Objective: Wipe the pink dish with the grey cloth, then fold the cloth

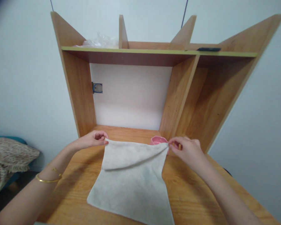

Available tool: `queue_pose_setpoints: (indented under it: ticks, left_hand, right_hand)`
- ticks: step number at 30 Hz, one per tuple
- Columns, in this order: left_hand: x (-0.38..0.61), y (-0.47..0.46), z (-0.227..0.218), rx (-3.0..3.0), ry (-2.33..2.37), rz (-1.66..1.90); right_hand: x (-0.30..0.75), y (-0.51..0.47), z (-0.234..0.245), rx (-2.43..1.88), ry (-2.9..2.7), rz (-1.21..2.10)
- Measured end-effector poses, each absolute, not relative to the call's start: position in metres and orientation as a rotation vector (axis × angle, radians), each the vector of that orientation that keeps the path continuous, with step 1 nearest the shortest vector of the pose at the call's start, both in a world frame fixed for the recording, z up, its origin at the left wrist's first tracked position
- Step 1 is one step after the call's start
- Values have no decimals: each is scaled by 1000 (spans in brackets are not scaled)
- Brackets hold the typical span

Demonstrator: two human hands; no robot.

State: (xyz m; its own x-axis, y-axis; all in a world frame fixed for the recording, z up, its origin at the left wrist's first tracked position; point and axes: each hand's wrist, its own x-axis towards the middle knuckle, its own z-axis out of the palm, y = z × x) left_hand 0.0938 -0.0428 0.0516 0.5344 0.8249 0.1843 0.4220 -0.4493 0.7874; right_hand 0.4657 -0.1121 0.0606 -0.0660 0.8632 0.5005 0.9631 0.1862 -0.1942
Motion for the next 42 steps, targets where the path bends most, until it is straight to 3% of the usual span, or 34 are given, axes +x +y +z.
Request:
queue_pose_setpoints:
  ticks: [4, 7, 20, 27, 33, 39, 42]
  left_hand:
    - [103, -35, 57, 2069, 1111, 1047]
    - [103, -35, 56, 2095, 1142, 1087]
    - [91, -75, 48, 2100, 848, -39]
    - [105, -84, 31, 2093, 789, -335]
    - [100, -79, 45, 2051, 777, -64]
    - [113, -47, 31, 2056, 1145, 736]
    - [116, -31, 16, 2052, 1371, 959]
  right_hand:
    - [443, -104, 74, -1686, -1911, -740]
    - [439, -104, 74, -1696, -1982, -781]
    - [455, -169, 22, -1757, -2401, 90]
    - [448, -180, -1, -1781, -2457, 355]
    - [460, -163, -15, -2036, -2107, 358]
    - [479, -127, -43, -1940, -1808, 562]
    - [478, -114, -54, -1830, -1765, 746]
